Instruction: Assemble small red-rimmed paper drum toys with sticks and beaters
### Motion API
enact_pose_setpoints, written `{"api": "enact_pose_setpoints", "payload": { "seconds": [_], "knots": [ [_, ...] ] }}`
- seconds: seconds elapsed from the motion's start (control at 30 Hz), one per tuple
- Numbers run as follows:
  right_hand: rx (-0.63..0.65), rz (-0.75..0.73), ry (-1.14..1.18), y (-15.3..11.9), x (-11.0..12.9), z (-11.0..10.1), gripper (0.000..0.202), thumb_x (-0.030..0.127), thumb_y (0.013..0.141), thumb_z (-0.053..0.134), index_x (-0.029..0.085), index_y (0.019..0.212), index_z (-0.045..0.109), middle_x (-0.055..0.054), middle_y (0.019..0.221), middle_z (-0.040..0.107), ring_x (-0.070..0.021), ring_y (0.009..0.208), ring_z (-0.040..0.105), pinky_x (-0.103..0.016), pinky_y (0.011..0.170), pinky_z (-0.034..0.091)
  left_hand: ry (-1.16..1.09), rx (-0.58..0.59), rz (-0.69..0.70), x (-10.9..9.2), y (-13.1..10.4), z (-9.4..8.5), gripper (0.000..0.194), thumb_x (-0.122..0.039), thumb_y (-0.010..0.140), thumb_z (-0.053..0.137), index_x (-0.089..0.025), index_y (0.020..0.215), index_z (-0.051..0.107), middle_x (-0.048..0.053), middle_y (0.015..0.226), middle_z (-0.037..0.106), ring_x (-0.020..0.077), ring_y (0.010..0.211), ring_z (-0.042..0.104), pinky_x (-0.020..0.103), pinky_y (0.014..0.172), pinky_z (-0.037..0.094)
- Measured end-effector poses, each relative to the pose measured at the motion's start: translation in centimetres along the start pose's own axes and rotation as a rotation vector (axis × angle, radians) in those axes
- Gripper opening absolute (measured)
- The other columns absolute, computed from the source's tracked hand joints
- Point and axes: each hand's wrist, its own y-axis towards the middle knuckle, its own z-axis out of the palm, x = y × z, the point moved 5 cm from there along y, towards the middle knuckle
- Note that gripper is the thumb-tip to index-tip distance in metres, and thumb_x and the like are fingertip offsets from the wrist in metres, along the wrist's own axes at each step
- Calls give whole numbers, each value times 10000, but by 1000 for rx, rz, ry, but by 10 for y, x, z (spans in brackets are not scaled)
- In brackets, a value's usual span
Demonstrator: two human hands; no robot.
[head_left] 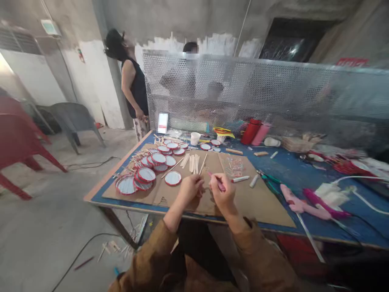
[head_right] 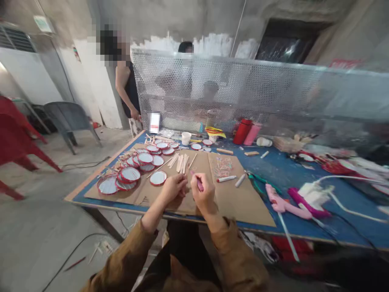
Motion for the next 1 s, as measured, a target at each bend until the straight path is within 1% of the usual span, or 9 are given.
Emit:
{"api": "enact_pose_setpoints", "payload": {
  "seconds": [0.13, 0.3, 0.4, 0.6, 0.8, 0.9, 1.0],
  "knots": [
    [-17, 18, 68, -5, -3, -4, 70, 235, 862, 524, 189, 862, 576, -7, 666, 647, -121, 563, 604, -224, 557, 482, 3, 5, 0, -1, 0, 0, 185, -259, 799, 473, -190, 629, 449, -48, 418, 495, 119, 391, 552, 169, 373, 370],
    [24, -63, 71, -3, 6, -1, 79, 217, 854, 530, 206, 908, 586, -26, 742, 674, -146, 666, 646, -258, 637, 515, -26, 14, 4, 3, 1, 2, 183, -270, 794, 472, -195, 632, 432, -49, 417, 499, 123, 390, 556, 167, 364, 368],
    [47, -69, 77, -1, 10, 1, 79, 213, 853, 530, 205, 909, 584, -23, 734, 670, -141, 651, 643, -252, 626, 515, -25, 11, 7, 5, 1, 2, 200, -290, 793, 478, -193, 625, 426, -46, 416, 499, 124, 392, 560, 165, 364, 368],
    [63, -49, 76, -1, 10, 1, 66, 218, 860, 522, 199, 895, 575, -13, 715, 658, -125, 612, 631, -228, 593, 501, -62, 17, 8, 6, 1, 2, 147, -289, 790, 469, -187, 687, 492, -39, 443, 518, 131, 398, 563, 180, 367, 383],
    [85, -45, 69, -1, 10, 2, 62, 226, 862, 519, 196, 876, 572, -10, 694, 651, -118, 590, 619, -219, 574, 489, -63, 10, 5, 7, 2, 2, 152, -299, 790, 475, -189, 687, 492, -39, 439, 514, 136, 396, 561, 186, 365, 384],
    [70, -34, 51, -1, 10, 1, 74, 239, 860, 520, 196, 872, 579, -8, 689, 650, -118, 587, 614, -219, 576, 487, -67, 8, -4, 7, 2, 2, 148, -296, 789, 474, -192, 684, 487, -42, 432, 511, 140, 397, 565, 187, 363, 389],
    [15, 19, 28, -1, 5, -1, 83, 249, 857, 524, 192, 843, 584, -6, 667, 644, -119, 567, 604, -222, 572, 484, -67, 1, -13, 8, 2, 3, 150, -292, 784, 477, -196, 669, 469, -42, 433, 514, 138, 388, 560, 187, 358, 389]
  ]
}}
